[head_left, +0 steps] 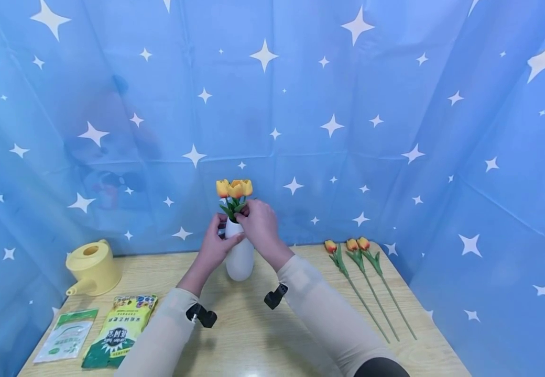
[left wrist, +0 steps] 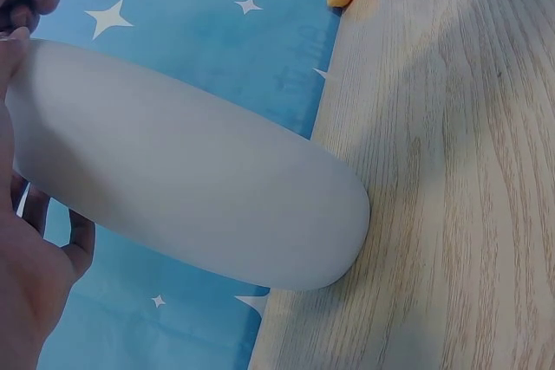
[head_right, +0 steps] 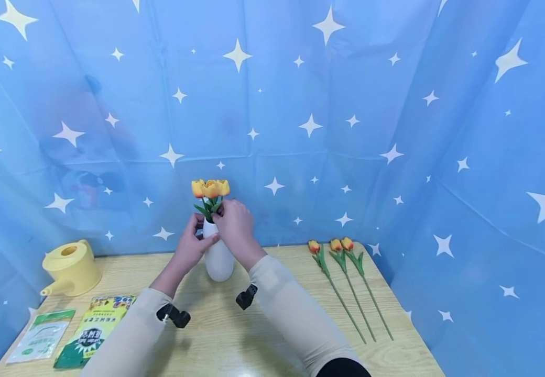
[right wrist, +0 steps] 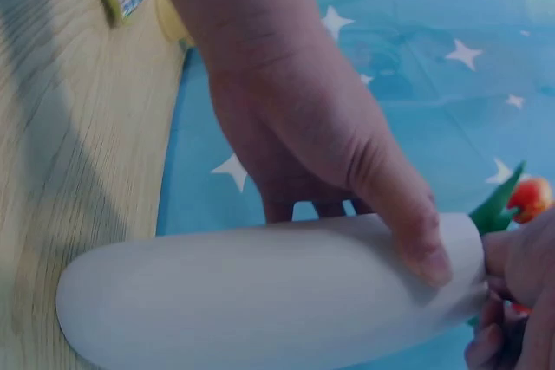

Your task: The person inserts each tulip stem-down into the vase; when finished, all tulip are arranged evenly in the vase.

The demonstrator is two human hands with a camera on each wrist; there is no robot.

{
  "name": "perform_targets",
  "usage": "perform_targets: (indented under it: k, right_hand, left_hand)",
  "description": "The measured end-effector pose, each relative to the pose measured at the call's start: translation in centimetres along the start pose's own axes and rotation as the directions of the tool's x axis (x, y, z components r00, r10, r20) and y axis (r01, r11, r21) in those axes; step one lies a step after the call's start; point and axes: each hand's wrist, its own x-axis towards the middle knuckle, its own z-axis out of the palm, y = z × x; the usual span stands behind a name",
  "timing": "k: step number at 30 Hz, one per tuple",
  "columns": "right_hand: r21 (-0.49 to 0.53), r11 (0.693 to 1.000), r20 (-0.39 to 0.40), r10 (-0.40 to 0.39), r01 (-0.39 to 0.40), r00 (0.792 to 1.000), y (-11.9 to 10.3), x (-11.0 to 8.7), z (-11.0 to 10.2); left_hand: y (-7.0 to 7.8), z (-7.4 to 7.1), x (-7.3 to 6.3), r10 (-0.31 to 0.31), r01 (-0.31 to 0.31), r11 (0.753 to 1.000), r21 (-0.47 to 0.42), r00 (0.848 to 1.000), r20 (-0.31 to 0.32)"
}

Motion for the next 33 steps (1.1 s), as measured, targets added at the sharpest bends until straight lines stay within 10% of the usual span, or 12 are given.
perform_targets:
  k: [12,33]
  right_hand:
    - [0.278,0.959,0.012,0.056,-0.057,0.998,0.9,-0.9,-0.6]
    - [0.436,0.900,-0.049,0.027,-0.003,0.998,3.9,-3.1,-2.5]
  left_hand:
    - [0.1,0.0,0.0,-0.015,0.015,1.000,-0.004,1.000,0.007]
    - [0.3,0.0,-0.1,-0.023,0.023,1.000,-0.015,1.000,0.005]
